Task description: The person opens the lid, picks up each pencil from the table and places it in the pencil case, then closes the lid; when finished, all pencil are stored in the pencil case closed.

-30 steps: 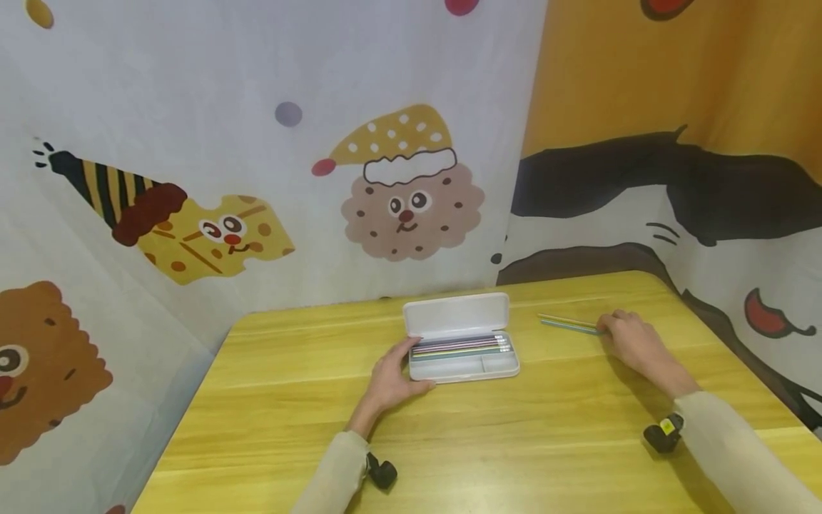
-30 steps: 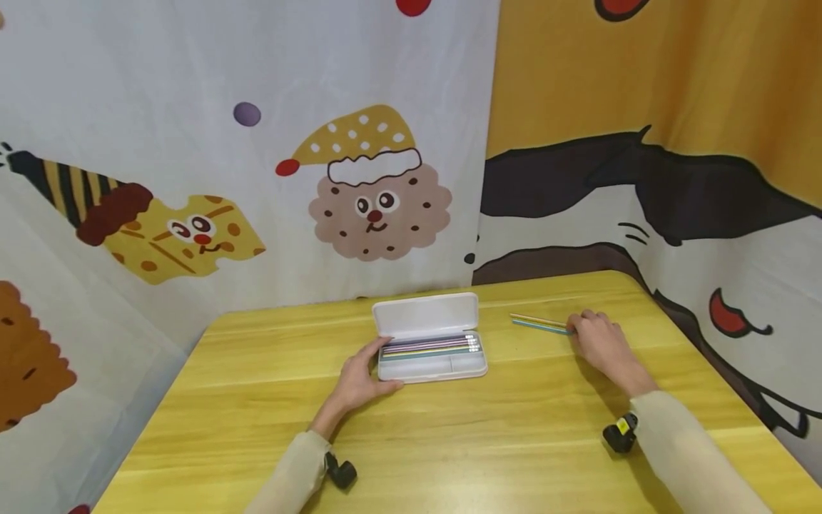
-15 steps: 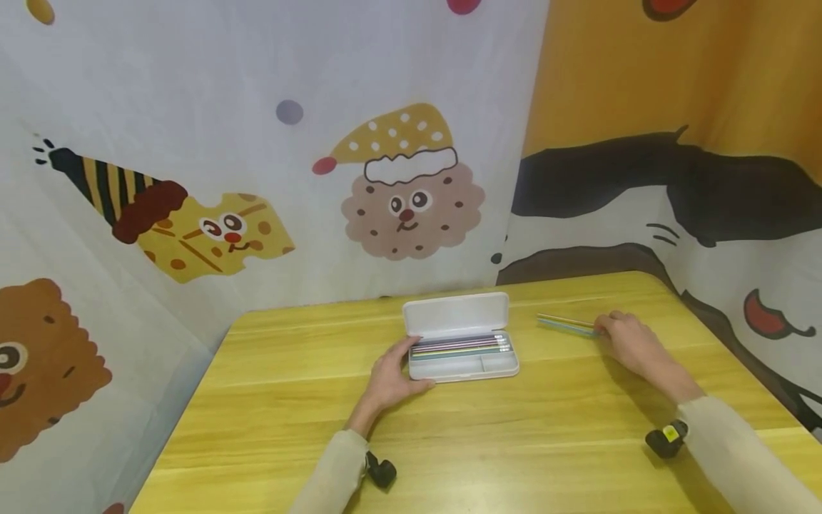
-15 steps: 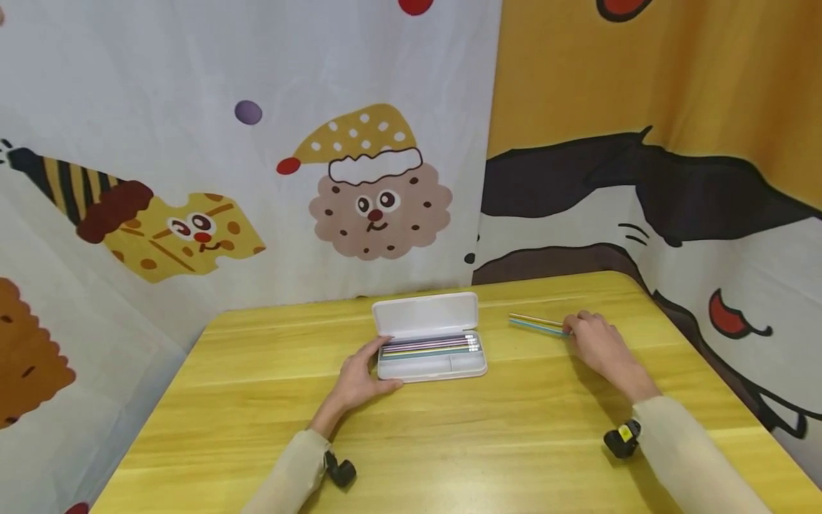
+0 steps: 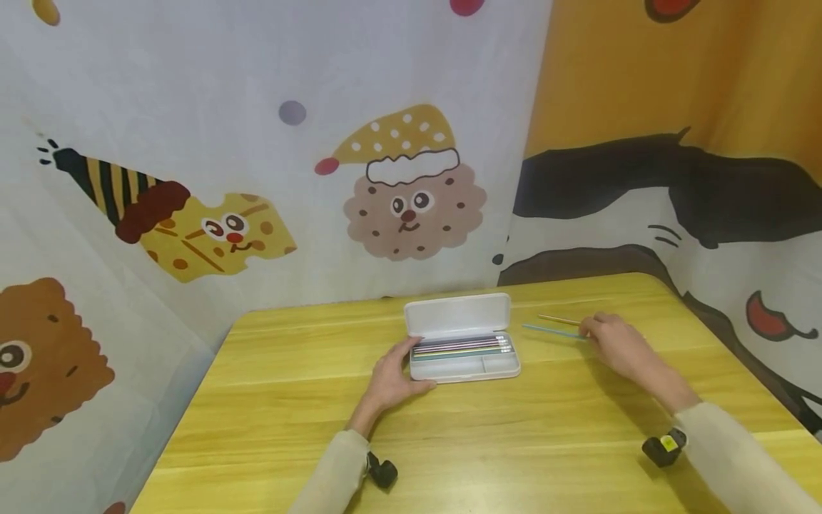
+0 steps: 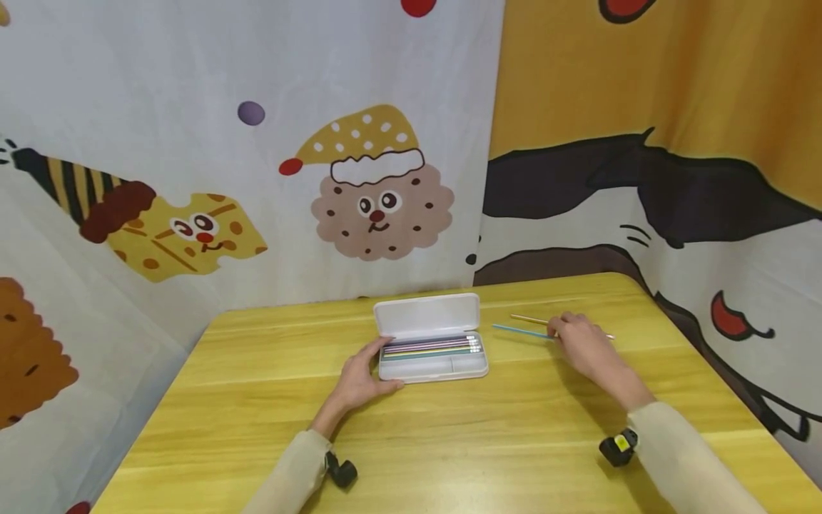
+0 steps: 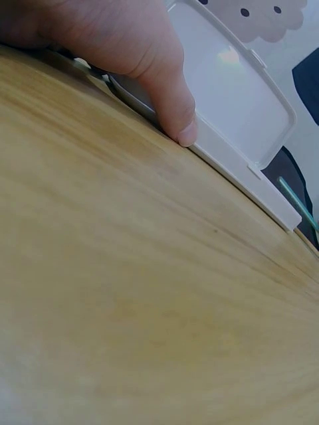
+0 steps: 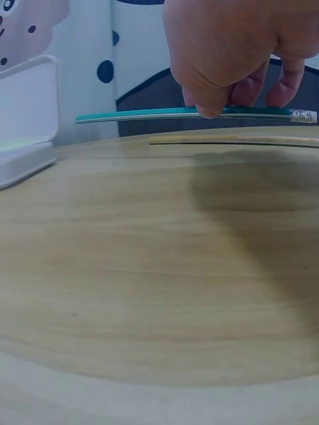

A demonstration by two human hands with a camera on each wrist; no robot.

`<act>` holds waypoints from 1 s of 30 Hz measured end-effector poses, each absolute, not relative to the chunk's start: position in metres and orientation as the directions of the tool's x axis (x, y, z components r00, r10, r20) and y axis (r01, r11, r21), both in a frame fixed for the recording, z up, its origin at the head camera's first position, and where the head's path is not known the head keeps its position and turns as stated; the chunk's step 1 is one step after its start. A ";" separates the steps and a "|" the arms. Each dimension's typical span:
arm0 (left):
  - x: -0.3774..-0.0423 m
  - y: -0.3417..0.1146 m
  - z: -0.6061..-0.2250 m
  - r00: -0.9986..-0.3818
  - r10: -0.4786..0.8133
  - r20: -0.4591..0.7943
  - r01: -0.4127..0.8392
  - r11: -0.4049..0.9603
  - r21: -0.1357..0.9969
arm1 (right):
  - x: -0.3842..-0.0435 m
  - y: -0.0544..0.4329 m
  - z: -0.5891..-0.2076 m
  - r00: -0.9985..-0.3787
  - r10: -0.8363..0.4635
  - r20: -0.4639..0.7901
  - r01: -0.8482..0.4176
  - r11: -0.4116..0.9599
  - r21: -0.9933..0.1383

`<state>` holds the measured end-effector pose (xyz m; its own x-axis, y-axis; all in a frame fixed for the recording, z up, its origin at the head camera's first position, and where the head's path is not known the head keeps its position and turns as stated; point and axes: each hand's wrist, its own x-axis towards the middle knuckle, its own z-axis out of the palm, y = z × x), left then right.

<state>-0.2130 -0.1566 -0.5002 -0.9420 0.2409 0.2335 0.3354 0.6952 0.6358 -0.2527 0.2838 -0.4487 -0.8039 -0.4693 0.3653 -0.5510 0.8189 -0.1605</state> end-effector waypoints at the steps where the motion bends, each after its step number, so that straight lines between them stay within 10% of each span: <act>1: -0.213 -0.157 -0.500 -0.943 0.239 0.232 0.333 0.695 0.637 | -0.252 0.282 -0.448 -0.798 -0.474 0.372 -0.558 0.815 -0.159; 30: -0.213 -0.158 -0.502 -0.942 0.243 0.230 0.334 0.698 0.633 | -0.244 0.221 -0.432 -0.714 -0.571 0.406 -0.661 0.740 -0.123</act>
<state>-0.2133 -0.1576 -0.5022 -0.9425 0.2425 0.2301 0.3342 0.6984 0.6329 -0.2443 0.2209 -0.4318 -0.7140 -0.5706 0.4057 -0.6612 0.7401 -0.1229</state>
